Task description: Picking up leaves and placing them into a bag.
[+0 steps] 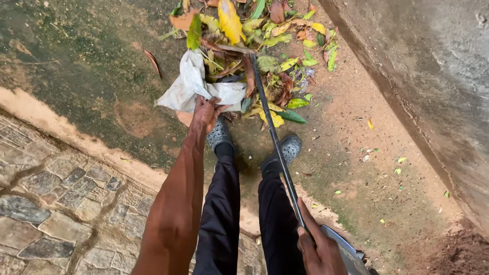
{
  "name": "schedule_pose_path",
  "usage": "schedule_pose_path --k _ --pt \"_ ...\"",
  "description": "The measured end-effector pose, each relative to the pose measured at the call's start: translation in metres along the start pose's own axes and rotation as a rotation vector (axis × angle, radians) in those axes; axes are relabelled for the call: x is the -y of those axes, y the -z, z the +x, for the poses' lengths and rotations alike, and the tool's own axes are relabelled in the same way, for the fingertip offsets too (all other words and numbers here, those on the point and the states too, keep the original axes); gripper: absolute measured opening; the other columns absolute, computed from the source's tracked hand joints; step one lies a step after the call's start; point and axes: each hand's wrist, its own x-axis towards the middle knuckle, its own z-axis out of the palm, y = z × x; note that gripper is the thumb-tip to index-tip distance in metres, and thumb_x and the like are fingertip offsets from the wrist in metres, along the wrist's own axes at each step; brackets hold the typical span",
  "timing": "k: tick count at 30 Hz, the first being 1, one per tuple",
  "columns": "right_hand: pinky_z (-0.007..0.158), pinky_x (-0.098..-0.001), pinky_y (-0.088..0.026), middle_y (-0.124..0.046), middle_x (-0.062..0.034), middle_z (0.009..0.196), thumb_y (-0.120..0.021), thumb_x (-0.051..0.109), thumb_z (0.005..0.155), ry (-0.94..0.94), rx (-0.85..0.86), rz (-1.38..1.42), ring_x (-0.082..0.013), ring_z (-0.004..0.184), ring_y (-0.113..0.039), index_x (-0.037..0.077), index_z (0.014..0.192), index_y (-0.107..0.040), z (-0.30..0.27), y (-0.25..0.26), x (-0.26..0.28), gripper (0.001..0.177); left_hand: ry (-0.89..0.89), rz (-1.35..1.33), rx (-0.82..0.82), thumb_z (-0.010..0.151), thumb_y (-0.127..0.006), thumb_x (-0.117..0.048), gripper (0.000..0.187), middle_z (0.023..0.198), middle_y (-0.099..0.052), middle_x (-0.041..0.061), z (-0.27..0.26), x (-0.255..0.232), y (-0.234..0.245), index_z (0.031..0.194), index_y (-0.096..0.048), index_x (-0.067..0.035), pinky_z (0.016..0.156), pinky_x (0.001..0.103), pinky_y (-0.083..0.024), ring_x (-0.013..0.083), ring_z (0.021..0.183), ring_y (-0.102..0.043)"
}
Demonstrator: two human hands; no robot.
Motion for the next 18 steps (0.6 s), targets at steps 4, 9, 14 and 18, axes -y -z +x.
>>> schedule_pose_path --k 4,9,14,18 --pt "0.073 -0.0321 -0.058 -0.07 -0.0149 0.075 -0.05 0.018 0.097 0.204 -0.115 -0.078 -0.019 0.064 -0.066 0.026 0.156 -0.044 -0.001 -0.004 -0.041 0.06 -0.029 -0.118 0.135 0.092 -0.052 0.017 0.075 0.139 -0.046 0.019 -0.002 0.001 -0.012 0.155 -0.019 -0.007 0.1 0.055 -0.06 0.0355 0.116 -0.063" --pt "0.093 -0.0395 -0.056 -0.069 -0.016 0.128 -0.048 0.028 0.098 0.529 -0.529 -0.435 -0.0314 0.11 -0.073 0.017 0.16 -0.039 0.018 -0.009 -0.104 0.063 0.012 -0.281 0.257 0.089 -0.05 0.024 0.085 0.129 -0.042 0.021 0.02 0.009 -0.021 0.16 -0.015 -0.008 0.105 0.056 -0.059 0.0326 0.112 -0.058" --pt "0.092 -0.0431 -0.06 -0.071 -0.0185 0.125 -0.056 0.026 0.095 0.246 -0.432 -0.304 -0.0328 0.11 -0.074 0.012 0.15 -0.049 0.012 0.003 -0.074 0.057 0.108 -0.011 -0.034 0.09 -0.046 0.013 0.072 0.142 -0.047 0.022 0.028 0.011 -0.042 0.151 -0.018 -0.012 0.09 0.047 -0.062 0.0404 0.114 -0.067" --pt "0.081 -0.04 -0.068 -0.072 -0.0211 0.121 -0.065 0.022 0.093 0.182 -0.46 -0.286 -0.0326 0.107 -0.074 0.01 0.136 -0.061 0.007 0.003 -0.032 0.045 0.097 0.084 -0.096 0.094 -0.047 0.009 0.065 0.139 -0.052 0.025 0.042 0.022 -0.037 0.15 -0.02 -0.009 0.083 0.046 -0.065 0.0386 0.107 -0.069"
